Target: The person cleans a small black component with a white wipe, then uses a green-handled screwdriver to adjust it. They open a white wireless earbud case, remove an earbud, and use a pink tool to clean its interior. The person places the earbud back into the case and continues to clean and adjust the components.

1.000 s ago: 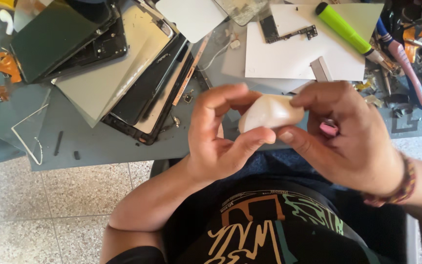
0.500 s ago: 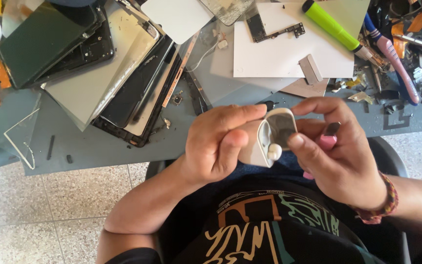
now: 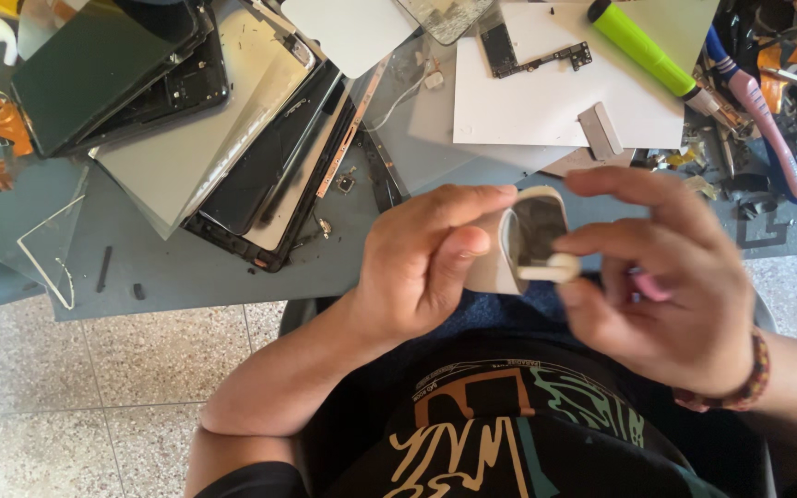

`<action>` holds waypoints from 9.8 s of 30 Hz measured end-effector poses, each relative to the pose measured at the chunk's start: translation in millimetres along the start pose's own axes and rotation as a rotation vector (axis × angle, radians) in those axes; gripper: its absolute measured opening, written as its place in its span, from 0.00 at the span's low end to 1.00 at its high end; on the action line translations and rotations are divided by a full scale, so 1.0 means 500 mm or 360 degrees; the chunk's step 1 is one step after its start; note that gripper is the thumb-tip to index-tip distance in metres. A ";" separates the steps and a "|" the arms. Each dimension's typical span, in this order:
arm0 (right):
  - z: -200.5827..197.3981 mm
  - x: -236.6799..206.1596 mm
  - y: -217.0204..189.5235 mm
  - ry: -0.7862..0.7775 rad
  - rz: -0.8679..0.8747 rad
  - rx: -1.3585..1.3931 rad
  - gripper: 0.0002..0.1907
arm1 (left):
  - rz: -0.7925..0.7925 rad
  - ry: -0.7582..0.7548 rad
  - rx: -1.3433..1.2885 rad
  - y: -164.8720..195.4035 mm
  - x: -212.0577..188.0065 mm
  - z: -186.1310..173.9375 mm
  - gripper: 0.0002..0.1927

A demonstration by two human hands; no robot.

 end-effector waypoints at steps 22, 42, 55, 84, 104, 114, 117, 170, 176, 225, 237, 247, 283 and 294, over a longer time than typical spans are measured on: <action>0.066 -0.055 0.010 -0.0513 0.0349 0.0475 0.13 | -0.0236 0.0384 0.1271 0.028 0.051 -0.084 0.11; 0.028 -0.076 0.035 -0.0021 0.1097 0.1371 0.21 | 0.0449 -0.0361 0.0211 0.060 0.020 -0.016 0.13; 0.038 -0.074 0.037 -0.0107 0.0617 0.0392 0.21 | 0.0536 -0.0210 0.0275 0.067 0.004 0.027 0.13; 0.048 -0.097 0.038 0.0051 0.0445 0.0533 0.24 | 0.0797 0.0092 0.0298 0.057 -0.003 0.063 0.09; 0.029 -0.151 0.088 0.0190 0.1360 0.1835 0.31 | 0.0493 0.0106 -0.0114 0.035 -0.008 0.058 0.20; 0.024 -0.149 0.083 0.0194 0.1255 0.1823 0.28 | 0.0193 -0.0043 -0.0459 0.029 -0.014 0.047 0.16; 0.020 -0.143 0.080 0.0127 0.1118 0.1824 0.27 | 0.0170 -0.0059 -0.0497 0.027 -0.012 0.047 0.17; -0.125 -0.092 0.139 -0.0313 0.0744 -0.0777 0.20 | 0.0411 -0.0320 0.0636 0.022 0.009 0.019 0.10; -0.125 -0.097 0.161 -0.0306 0.0558 -0.0677 0.21 | 0.0508 -0.0072 0.0699 0.024 0.024 -0.011 0.11; -0.171 -0.087 0.205 -0.0306 0.0737 -0.0853 0.16 | 0.0422 -0.0517 0.0741 0.018 0.030 0.001 0.09; -0.294 -0.192 0.462 -0.0198 0.1941 -0.0265 0.16 | 0.0383 -0.0503 0.0803 0.016 0.030 0.006 0.11; -0.263 -0.179 0.404 -0.0249 0.2071 -0.0590 0.18 | 0.0340 -0.0553 0.0714 0.025 0.039 0.003 0.15; -0.236 -0.016 0.402 -0.0340 0.0197 -0.1118 0.09 | 0.0422 -0.0501 0.0793 0.021 0.030 0.007 0.09; -0.193 0.022 0.180 -0.0564 0.0027 -0.1211 0.09 | 0.0396 -0.0496 0.0796 0.025 0.035 0.008 0.08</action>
Point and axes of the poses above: each hand's wrist, its own x-axis towards the middle knuckle, its own z-axis out of the palm, y = z × x, the point moved 1 cm from there along x, towards the middle knuckle, and after that the axes turned 7 degrees about x, right-handed, at the moved point
